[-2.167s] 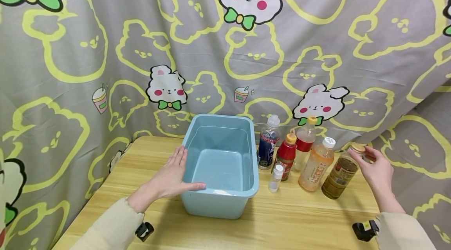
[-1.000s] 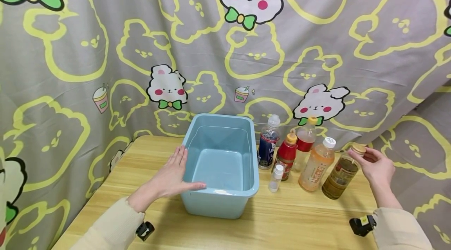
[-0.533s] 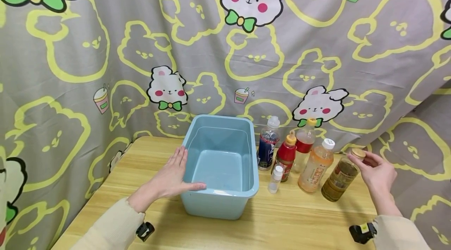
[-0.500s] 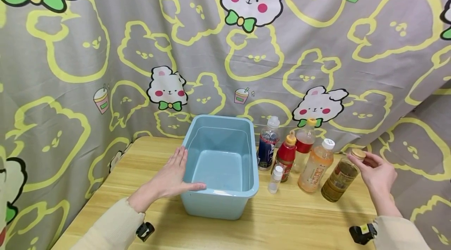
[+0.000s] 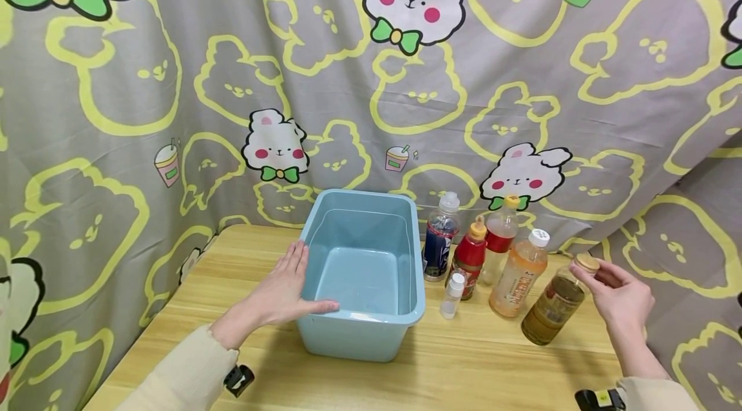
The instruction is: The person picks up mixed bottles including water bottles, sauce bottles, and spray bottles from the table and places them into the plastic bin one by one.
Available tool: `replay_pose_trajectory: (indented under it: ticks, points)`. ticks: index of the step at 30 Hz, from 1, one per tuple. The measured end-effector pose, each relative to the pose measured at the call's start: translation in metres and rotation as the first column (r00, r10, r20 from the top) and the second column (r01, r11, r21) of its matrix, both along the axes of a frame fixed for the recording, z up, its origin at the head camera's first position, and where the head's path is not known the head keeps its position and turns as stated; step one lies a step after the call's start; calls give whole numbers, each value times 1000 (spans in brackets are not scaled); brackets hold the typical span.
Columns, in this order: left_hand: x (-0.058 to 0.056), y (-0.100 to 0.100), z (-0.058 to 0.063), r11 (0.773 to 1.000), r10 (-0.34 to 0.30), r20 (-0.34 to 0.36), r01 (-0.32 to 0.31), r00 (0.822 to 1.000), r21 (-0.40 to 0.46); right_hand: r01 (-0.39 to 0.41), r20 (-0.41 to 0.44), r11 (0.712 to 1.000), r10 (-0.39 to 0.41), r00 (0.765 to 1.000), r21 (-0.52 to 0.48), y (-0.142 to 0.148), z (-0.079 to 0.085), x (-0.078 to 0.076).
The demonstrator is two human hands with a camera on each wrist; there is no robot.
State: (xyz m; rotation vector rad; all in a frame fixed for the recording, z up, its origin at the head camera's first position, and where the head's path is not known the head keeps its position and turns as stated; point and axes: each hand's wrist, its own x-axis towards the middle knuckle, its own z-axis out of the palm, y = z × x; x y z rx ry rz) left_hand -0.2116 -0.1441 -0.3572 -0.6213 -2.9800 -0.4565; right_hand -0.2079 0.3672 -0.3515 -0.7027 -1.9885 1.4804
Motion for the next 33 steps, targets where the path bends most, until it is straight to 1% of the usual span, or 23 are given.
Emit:
replay_pose_trajectory:
  ticks: [1, 4, 8, 11, 15, 18, 22, 29, 33]
  points:
    - [0, 0, 0, 1000, -1, -1, 1, 1000, 1, -1, -5, 1000, 1, 1000, -5, -1, 0, 1]
    - [0, 0, 0, 1000, -1, -3, 1, 1000, -1, -4, -2, 1000, 4, 1000, 23, -6, 1, 4]
    - [0, 0, 0, 1000, 1, -3, -1, 1000, -5, -25, 20, 998, 24, 1000, 61, -12, 3, 10]
    - [0, 0, 0, 1000, 2, -5, -2, 1000, -7, -60, 35, 996, 57, 998, 69, -17, 6, 15]
    - [0, -1, 0, 1000, 3, 0, -3, 1000, -3, -107, 80, 982, 96, 992, 154, -25, 9, 23]
    - [0, -1, -1, 1000, 3, 6, -3, 1000, -4, -139, 106, 964, 117, 988, 228, -30, 12, 29]
    - [0, 0, -2, 1000, 2, 3, -2, 1000, -4, -182, 92, 951, 164, 982, 249, -37, 16, 35]
    - [0, 0, -1, 1000, 6, 5, -6, 1000, -2, -224, 57, 944, 217, 975, 241, -51, 25, 43]
    - [-1, 0, 1, 1000, 1, -3, -1, 1000, -4, -266, 50, 932, 261, 964, 246, -58, 31, 46]
